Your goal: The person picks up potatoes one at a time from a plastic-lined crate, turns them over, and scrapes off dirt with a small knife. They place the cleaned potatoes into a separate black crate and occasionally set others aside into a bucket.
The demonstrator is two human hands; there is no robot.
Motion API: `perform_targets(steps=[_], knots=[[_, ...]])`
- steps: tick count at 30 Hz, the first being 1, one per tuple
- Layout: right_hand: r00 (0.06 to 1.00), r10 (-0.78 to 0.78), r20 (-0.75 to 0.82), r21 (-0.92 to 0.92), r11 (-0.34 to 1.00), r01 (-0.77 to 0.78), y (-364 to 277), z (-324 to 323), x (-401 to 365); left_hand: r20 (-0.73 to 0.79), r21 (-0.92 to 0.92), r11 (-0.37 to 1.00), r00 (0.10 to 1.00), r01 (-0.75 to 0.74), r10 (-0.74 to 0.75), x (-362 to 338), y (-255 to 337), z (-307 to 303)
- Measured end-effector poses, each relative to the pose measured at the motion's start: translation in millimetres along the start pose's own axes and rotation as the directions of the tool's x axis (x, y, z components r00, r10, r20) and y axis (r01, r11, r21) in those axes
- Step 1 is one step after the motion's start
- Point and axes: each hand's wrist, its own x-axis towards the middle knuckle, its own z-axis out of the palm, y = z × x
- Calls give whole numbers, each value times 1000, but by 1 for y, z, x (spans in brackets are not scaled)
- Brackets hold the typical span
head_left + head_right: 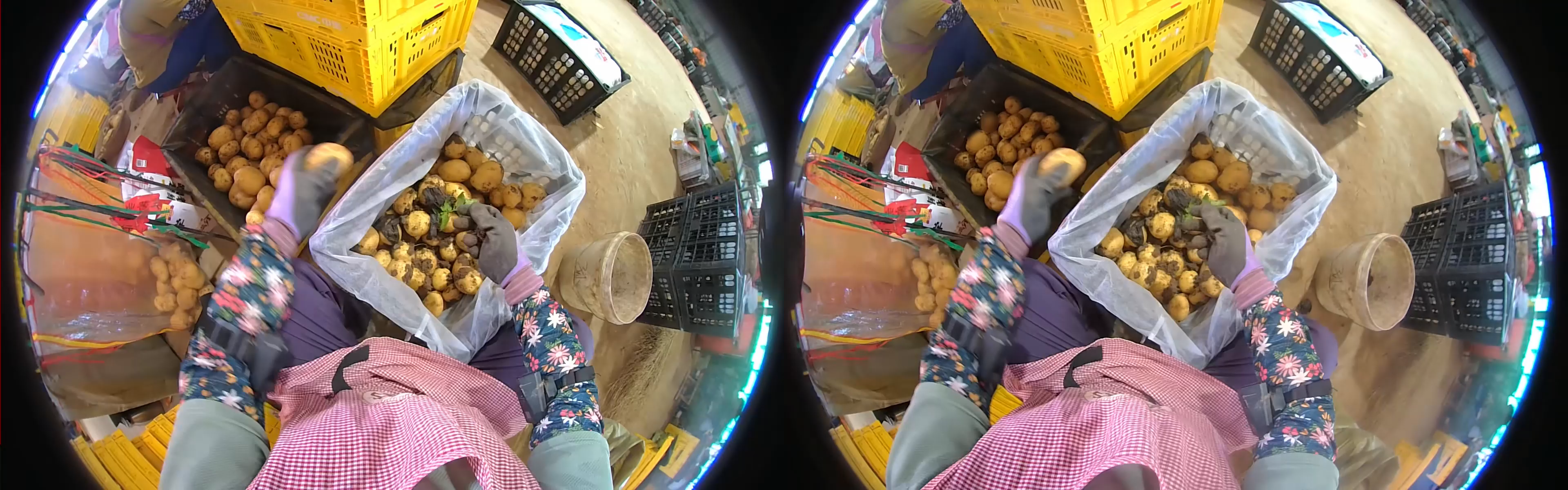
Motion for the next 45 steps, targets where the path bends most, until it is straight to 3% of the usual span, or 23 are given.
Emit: perform_targets(steps=[3, 5, 7, 9, 10, 11, 12, 13, 14, 16, 18, 19, 21, 23, 24, 25, 28, 31, 34, 39, 43, 44, 45], knots=[[999, 32, -23, 28, 999, -31, 10, -19, 9, -117, 67, 993, 989, 100, -92, 13, 14, -35], [998, 64, 1, -85, 994, -64, 9, -26, 9, -46, 85, 990, 992, -115, 119, 13, 9, -25], [956, -262, 130, -363, 885, 292, -20, -53, 4, -6, 84, 975, 979, -205, 206, -15, 27, 20], [889, -453, -63, -482, 794, 370, -72, -100, -20, 151, 135, 946, 950, -295, 275, -18, 8, 29], [797, -596, -95, -746, 573, 339, -100, -135, -36, 175, 148, 965, 966, -217, 190, -24, 10, 37], [666, -630, -399, -607, 726, 323, -119, -166, -51, 186, 172, 976, 977, -135, 103, -30, 16, 42], [394, -854, -339, -757, 496, 425, -129, -240, -59, 178, 163, 979, 980, -121, 91, -31, 17, 45], [191, -886, -422, -876, 453, 167, -132, -264, -78, 205, 120, 985, 974, -123, 96, -30, 18, 46], [303, -914, -269, -963, 251, -99, -135, -326, -93, 226, 78, 989, 969, -123, 103, -30, 16, 47], [332, -763, -554, -425, -84, -901, -83, -388, -95, 242, 28, 983, 955, -183, 171, -20, 10, 53], [566, -768, -300, -797, -124, -591, -101, -344, -68, 271, -53, 976, 938, -212, 218, -16, 7, 63], [628, -777, -43, -965, -131, -229, -106, -341, -41, 321, 144, 847, 834, -512, 449, -18, -1, 68], [827, -560, -54, -947, 290, 135, -98, -177, -11, 187, -54, 991, 974, -122, 130, -13, 3, 79], [901, -240, 361, -880, 232, 415, -56, -102, 34, 190, -17, 990, 971, -142, 143, -6, -6, 80], [983, -24, 181, -903, 392, 175, -22, -62, 47, 221, -50, 993, 968, -106, 115, -6, -5, 82], [936, 258, 240, -953, 243, 178, 2, -30, 61, 252, -81, 994, 964, -71, 89, -7, -2, 82], [903, 425, 67, -991, -73, 108, 113, 10, 97, 206, -3, 998, 977, -62, 62, -6, -6, 73], [933, 303, -195, -977, 22, -211, 201, 24, 108, 174, 6, 998, 983, -68, 66, -7, -5, 67], [950, 266, -162, -973, 118, -199, 189, 33, 90, 232, -67, 997, 972, 38, -21, -11, -4, 67], [984, 83, 158, -404, 915, -12, 98, 3, 58, 357, 82, 996, 934, -25, -6, -14, -16, 59], [928, -130, 350, -358, 897, 260, -17, 32, -10, 526, 39, 990, 846, -133, 92, -59, -11, 75], [889, -241, 388, -345, 857, 383, -21, 31, -18, 577, -272, 870, 793, 411, -195, -59, -34, 86], [837, -342, 427, -325, 806, 495, -22, 30, -24, 661, -342, 762, 717, 550, -221, -78, -10, 92]])
